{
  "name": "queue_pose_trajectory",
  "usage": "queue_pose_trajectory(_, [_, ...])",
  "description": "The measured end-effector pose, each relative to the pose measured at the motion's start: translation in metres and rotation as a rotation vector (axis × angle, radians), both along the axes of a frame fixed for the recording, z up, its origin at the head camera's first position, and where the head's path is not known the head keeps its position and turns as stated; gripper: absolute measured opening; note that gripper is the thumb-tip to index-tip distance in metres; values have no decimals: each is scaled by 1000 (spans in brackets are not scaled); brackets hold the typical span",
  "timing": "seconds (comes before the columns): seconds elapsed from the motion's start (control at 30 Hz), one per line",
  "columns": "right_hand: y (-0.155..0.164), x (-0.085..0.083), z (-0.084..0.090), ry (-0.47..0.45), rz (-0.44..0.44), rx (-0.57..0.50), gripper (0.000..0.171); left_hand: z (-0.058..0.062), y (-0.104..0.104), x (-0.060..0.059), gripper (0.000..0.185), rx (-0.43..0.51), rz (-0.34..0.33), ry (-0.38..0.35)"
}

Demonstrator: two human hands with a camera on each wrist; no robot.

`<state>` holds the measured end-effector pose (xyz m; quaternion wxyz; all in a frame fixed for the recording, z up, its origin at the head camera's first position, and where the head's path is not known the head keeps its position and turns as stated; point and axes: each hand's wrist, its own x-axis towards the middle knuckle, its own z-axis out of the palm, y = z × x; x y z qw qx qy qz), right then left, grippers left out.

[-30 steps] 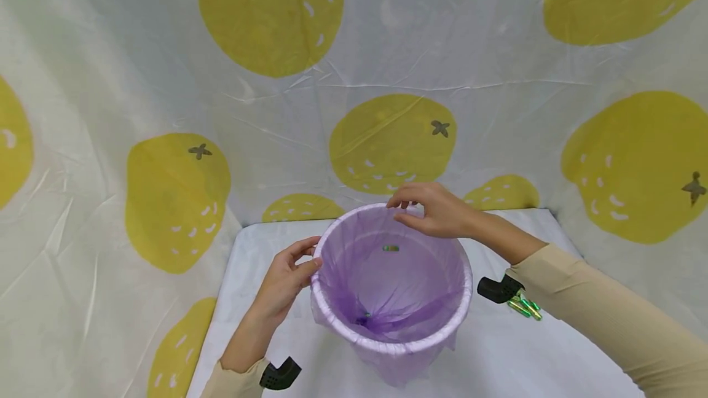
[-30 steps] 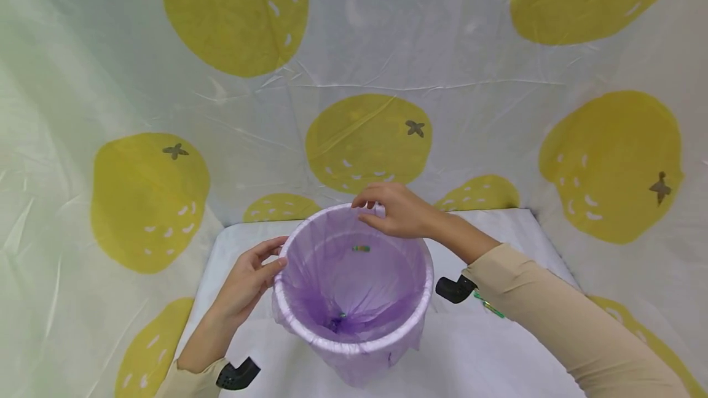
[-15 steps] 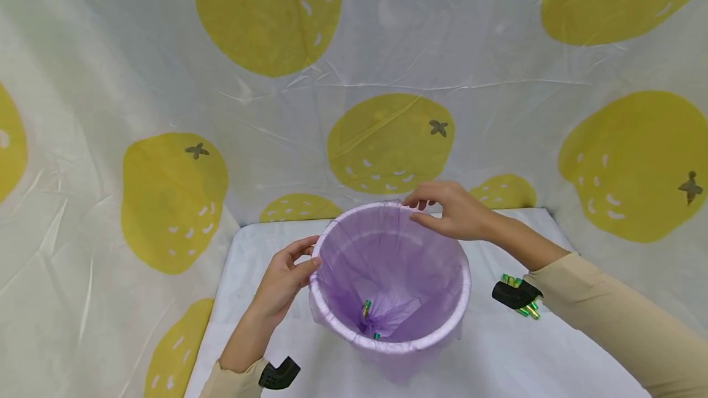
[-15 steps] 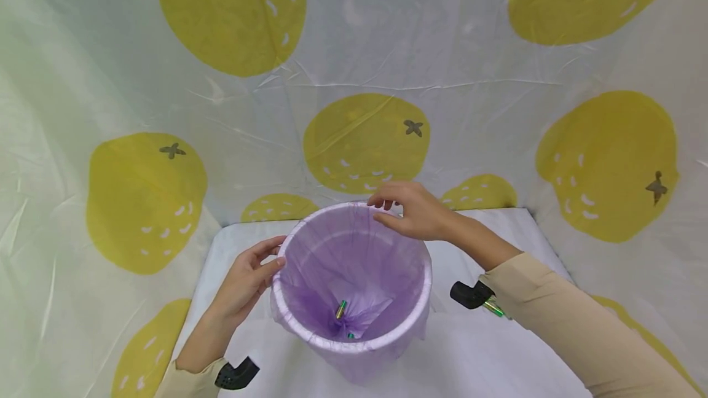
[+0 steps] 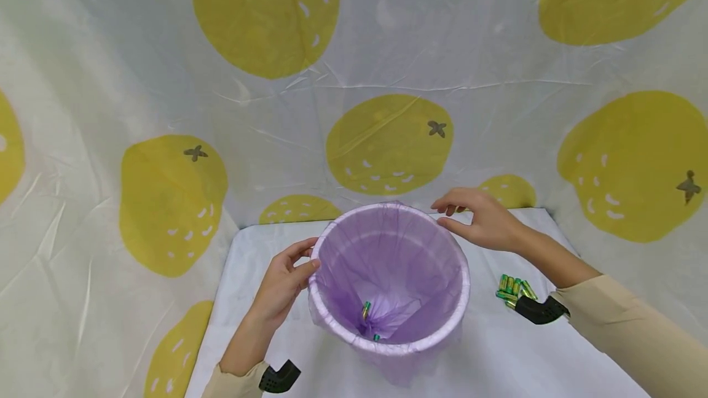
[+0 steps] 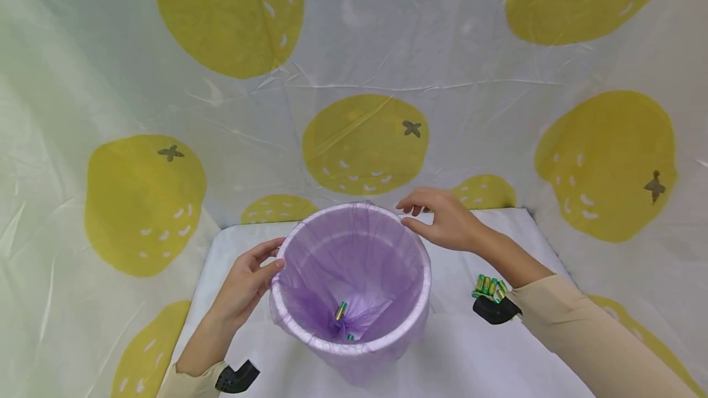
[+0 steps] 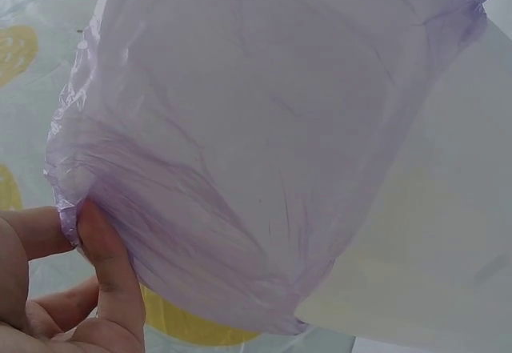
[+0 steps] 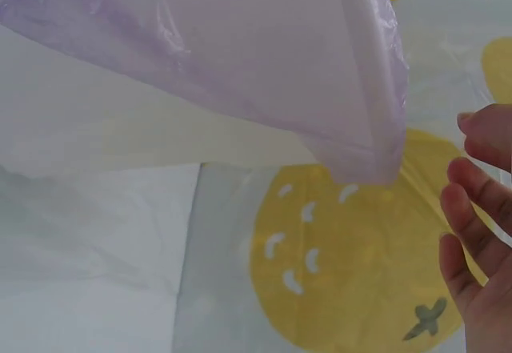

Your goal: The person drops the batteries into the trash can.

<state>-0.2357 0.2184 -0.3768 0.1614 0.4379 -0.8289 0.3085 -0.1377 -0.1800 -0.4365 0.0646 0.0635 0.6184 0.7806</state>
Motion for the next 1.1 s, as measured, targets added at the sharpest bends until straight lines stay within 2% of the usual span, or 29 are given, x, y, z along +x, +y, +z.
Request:
queue_pose_trajectory(0.27, [20,7,-17,8,-50,-37,34,2,-1,1,50,-2,0,3])
queue_pose_trajectory(0.7, [54,23,-47,-21,-199,-49,32,0,2,2,51,31,1,1])
queue_pose_trajectory(1.1, [94,32,-90,-48,-349,-40,27,-3,1,1,51,35,0,7])
